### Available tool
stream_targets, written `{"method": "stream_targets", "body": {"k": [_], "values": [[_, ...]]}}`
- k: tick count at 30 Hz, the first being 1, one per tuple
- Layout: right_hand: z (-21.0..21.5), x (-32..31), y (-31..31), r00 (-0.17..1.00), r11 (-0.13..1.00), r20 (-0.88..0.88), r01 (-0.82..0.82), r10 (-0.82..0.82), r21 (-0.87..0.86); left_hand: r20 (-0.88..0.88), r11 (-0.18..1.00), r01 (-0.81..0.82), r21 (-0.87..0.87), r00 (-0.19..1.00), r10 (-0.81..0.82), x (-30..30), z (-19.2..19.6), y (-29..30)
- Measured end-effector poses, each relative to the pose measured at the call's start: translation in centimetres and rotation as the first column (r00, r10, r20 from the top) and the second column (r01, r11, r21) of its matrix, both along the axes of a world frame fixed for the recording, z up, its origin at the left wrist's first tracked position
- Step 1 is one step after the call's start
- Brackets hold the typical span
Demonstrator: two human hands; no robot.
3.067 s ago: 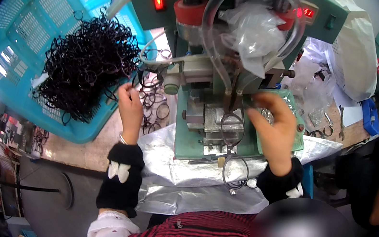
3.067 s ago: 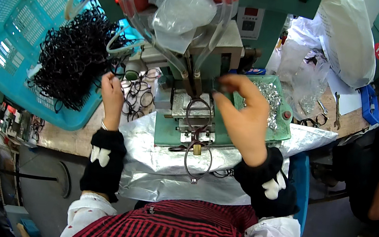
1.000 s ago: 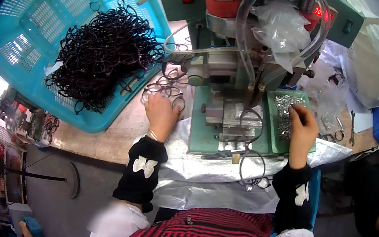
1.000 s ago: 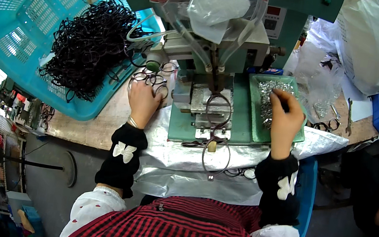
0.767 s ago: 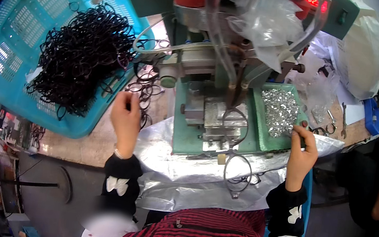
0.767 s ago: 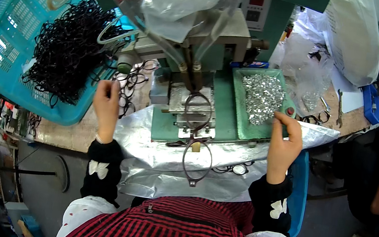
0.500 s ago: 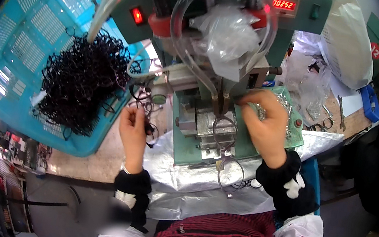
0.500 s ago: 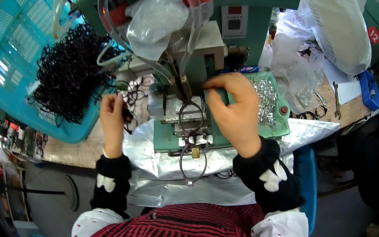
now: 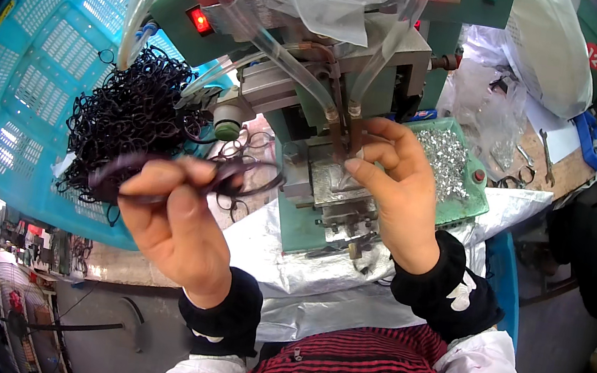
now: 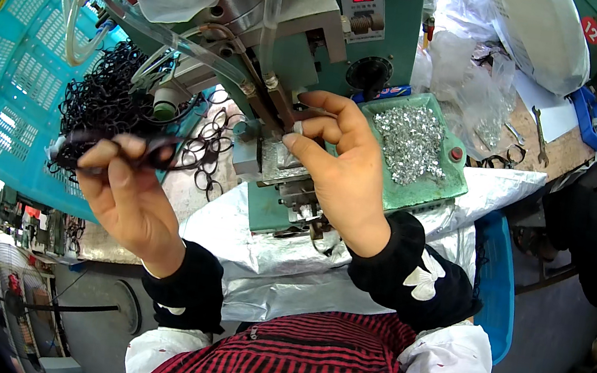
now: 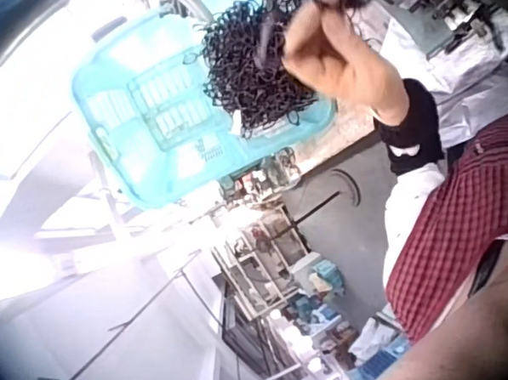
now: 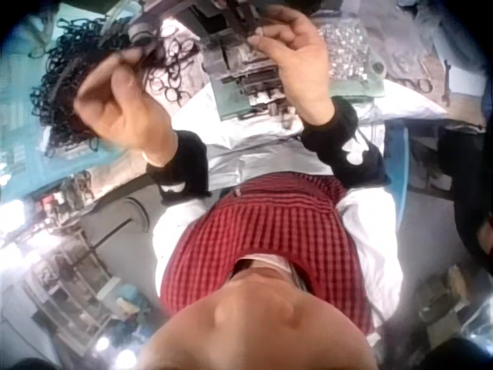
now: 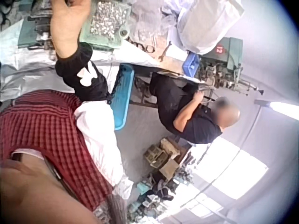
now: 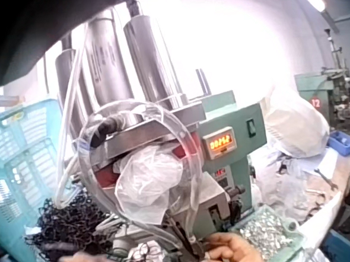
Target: The person assembles eyeglasses by inserting small metal components into the frame using a press machine. They repeatedly pick up frames, place them in the machine, add components, and operate the press to secure the parts.
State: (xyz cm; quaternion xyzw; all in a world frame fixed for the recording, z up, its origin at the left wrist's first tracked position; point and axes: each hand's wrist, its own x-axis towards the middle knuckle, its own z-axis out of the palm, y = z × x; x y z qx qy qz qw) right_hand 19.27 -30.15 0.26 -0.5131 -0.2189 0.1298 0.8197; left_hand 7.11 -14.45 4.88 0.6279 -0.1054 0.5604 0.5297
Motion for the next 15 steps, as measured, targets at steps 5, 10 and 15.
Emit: {"method": "stream_targets", "body": {"k": [5,10,15], "values": [[0.9,-1.3,-0.3,1.0,1.0,0.019,0.022,-0.022,-0.002,-0.059,0.992,-0.113,0.06,0.991,0.117,1.7,0.0,0.9],[-3.0,3.6,-2.7,0.95,0.963,0.183,0.266,-0.253,-0.051,-0.241,0.741,0.155,0.653,0.971,0.009,0.4,-2.8,-1.4],[-8.0,7.7,-9.7,0.703,0.648,0.495,0.693,-0.51,-0.317,-0.054,0.499,0.014,0.867,0.996,0.065,2.0,-4.5,-2.6]]}}
